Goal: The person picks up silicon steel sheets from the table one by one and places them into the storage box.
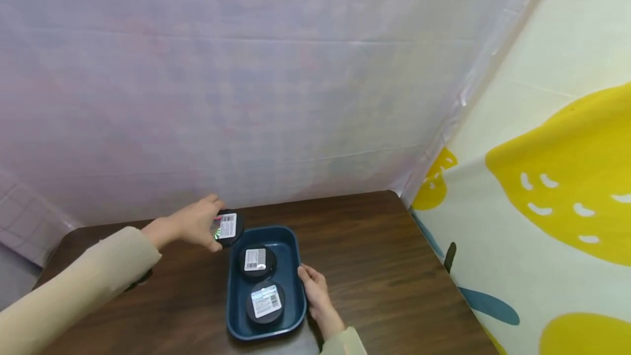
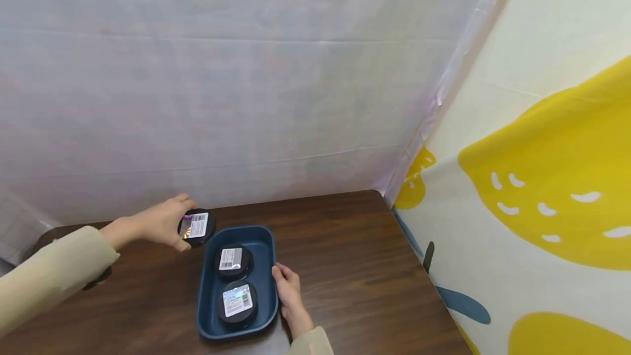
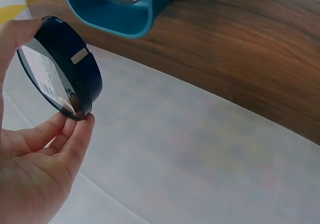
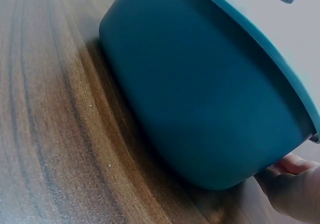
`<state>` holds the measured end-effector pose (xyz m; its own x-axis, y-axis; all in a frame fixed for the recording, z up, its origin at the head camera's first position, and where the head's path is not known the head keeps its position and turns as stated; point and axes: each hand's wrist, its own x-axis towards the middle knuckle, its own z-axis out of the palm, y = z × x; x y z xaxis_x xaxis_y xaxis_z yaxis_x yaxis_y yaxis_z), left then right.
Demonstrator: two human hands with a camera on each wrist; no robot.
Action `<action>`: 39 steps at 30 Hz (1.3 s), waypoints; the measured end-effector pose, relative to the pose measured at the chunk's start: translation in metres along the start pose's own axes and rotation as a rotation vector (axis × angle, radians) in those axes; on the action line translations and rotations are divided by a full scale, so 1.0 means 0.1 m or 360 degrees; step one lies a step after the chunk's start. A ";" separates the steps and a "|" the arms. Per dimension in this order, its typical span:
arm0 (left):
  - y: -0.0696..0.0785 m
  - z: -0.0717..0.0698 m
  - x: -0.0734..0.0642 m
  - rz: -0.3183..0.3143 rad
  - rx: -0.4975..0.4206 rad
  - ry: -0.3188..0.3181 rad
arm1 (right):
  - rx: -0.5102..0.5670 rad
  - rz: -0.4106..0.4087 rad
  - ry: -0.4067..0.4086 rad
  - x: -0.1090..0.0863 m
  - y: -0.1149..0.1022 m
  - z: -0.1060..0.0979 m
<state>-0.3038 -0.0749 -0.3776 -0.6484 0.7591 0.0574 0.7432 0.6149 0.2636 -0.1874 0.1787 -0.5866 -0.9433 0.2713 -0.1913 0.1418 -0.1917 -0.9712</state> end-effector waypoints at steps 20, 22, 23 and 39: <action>0.20 0.15 0.31 -0.0030 -0.0026 -0.0115 | -0.0019 0.0019 0.0032 0.00 0.02 0.04; 0.21 0.16 0.33 -0.0039 -0.0022 -0.0133 | -0.0017 0.0019 0.0033 0.00 0.01 0.04; 0.21 0.16 0.33 -0.0042 -0.0023 -0.0143 | -0.0014 0.0018 0.0033 -0.02 -0.01 0.05; 0.24 0.23 0.42 0.0015 -0.0009 -0.0149 | -0.0003 -0.0008 0.0013 -0.23 -0.31 0.11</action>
<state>-0.3093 -0.0232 -0.3907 -0.6231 0.7815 -0.0306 0.7479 0.6069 0.2691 -0.1732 0.1677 -0.5504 -0.9415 0.2800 -0.1874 0.1375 -0.1887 -0.9724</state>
